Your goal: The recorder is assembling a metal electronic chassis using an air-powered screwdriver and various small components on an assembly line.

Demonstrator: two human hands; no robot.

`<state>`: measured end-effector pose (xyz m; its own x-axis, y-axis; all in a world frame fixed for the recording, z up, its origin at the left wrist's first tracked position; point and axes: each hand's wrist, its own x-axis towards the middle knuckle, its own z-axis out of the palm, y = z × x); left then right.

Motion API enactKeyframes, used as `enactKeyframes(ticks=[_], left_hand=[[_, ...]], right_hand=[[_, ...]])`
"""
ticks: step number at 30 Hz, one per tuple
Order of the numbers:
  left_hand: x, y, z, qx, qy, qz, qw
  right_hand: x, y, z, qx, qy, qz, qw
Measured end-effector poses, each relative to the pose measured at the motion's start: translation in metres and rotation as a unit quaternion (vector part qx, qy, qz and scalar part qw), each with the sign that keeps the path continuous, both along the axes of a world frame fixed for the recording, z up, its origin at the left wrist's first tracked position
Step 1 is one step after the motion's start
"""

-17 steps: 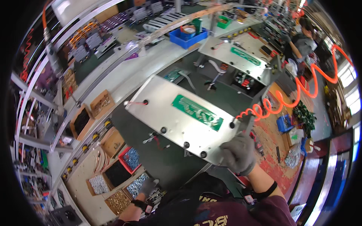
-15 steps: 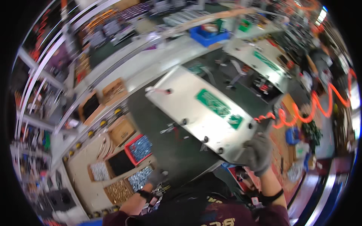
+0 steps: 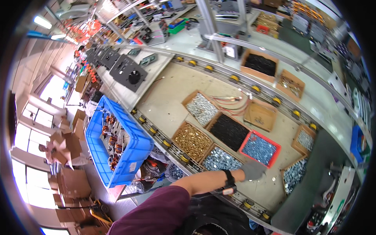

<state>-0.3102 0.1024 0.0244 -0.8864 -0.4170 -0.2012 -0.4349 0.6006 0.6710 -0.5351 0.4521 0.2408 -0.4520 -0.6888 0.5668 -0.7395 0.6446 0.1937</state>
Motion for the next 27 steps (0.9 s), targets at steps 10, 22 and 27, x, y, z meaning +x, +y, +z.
enactKeyframes(ticks=[10,22,27], left_hand=[[0.416,-0.401,-0.013,-0.214,-0.236,0.56,0.765],[0.559,-0.488,-0.042,-0.129,-0.331,0.612,0.706],[0.529,-0.462,0.006,-0.128,-0.311,0.595,0.73]], right_hand=[[0.034,-0.18,-0.061,0.08,-0.231,0.073,0.967],[0.152,-0.344,-0.03,0.125,-0.249,0.102,0.955],[0.154,-0.363,-0.047,0.189,-0.305,0.031,0.933]])
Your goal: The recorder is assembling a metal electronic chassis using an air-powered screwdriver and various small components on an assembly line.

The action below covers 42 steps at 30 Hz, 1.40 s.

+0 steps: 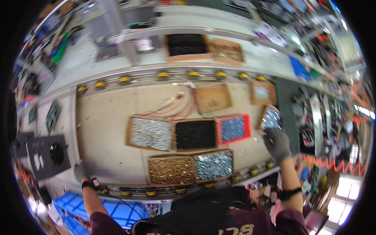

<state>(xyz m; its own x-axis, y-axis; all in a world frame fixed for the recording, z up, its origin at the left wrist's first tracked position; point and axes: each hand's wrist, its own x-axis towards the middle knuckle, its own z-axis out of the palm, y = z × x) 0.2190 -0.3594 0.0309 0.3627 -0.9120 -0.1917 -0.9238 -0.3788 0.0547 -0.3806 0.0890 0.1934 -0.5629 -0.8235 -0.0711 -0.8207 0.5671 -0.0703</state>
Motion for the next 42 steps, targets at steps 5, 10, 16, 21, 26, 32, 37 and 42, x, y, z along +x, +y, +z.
enactKeyframes(ticks=[5,10,16,21,26,32,37,42], left_hand=[[-0.039,0.027,-0.016,0.028,-0.027,-0.008,0.999],[-0.1,0.095,-0.009,0.02,0.004,-0.026,0.999],[-0.174,0.186,-0.017,0.045,-0.068,-0.154,0.985],[-0.257,0.27,-0.02,0.028,-0.082,-0.199,0.976],[-0.331,0.355,0.01,0.072,0.031,-0.247,0.966],[-0.317,0.401,-0.006,0.217,0.328,-0.521,0.757],[-0.268,0.325,0.081,0.573,0.327,-0.334,0.673],[-0.191,0.182,0.069,0.464,0.342,-0.254,0.777]], right_hand=[[-0.031,0.072,-0.045,0.064,-0.074,-0.203,0.974],[-0.079,0.139,-0.109,0.059,-0.127,-0.256,0.957],[-0.132,0.131,-0.188,0.017,-0.099,-0.268,0.958],[-0.146,0.127,-0.21,0.022,-0.138,-0.269,0.953],[-0.151,0.13,-0.223,-0.044,-0.133,-0.247,0.959],[-0.144,0.157,-0.231,-0.303,-0.258,-0.212,0.893],[-0.052,0.161,-0.144,-0.312,-0.606,-0.267,0.681],[-0.068,0.218,-0.205,-0.362,-0.639,-0.272,0.622]])
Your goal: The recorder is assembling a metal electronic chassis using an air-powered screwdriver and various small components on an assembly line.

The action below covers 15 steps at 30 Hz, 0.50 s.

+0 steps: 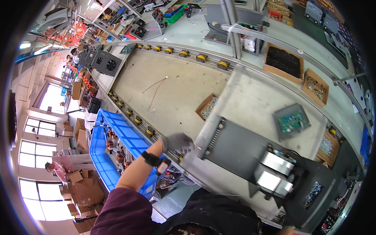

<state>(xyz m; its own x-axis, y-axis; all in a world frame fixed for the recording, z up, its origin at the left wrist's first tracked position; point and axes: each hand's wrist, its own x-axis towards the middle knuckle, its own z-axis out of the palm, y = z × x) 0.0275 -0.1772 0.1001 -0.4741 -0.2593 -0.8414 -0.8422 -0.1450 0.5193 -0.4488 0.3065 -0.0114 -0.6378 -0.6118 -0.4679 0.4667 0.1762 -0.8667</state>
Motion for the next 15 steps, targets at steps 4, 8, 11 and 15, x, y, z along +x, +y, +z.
enactKeyframes(ticks=[4,8,11,15], left_hand=[[0.079,-0.115,-0.039,-0.37,-0.186,-0.065,0.908],[0.156,-0.193,-0.076,-0.379,-0.334,0.094,0.858],[0.182,-0.236,-0.092,-0.361,-0.399,0.141,0.831],[0.184,-0.273,-0.128,-0.382,-0.446,0.25,0.77]], right_hand=[[-0.024,0.019,-0.027,0.013,0.026,-0.02,0.999],[-0.048,0.024,-0.03,0.029,0.059,-0.05,0.997],[-0.067,-0.005,-0.036,0.031,0.082,-0.069,0.994],[-0.097,-0.028,-0.025,0.048,0.11,-0.087,0.989]])
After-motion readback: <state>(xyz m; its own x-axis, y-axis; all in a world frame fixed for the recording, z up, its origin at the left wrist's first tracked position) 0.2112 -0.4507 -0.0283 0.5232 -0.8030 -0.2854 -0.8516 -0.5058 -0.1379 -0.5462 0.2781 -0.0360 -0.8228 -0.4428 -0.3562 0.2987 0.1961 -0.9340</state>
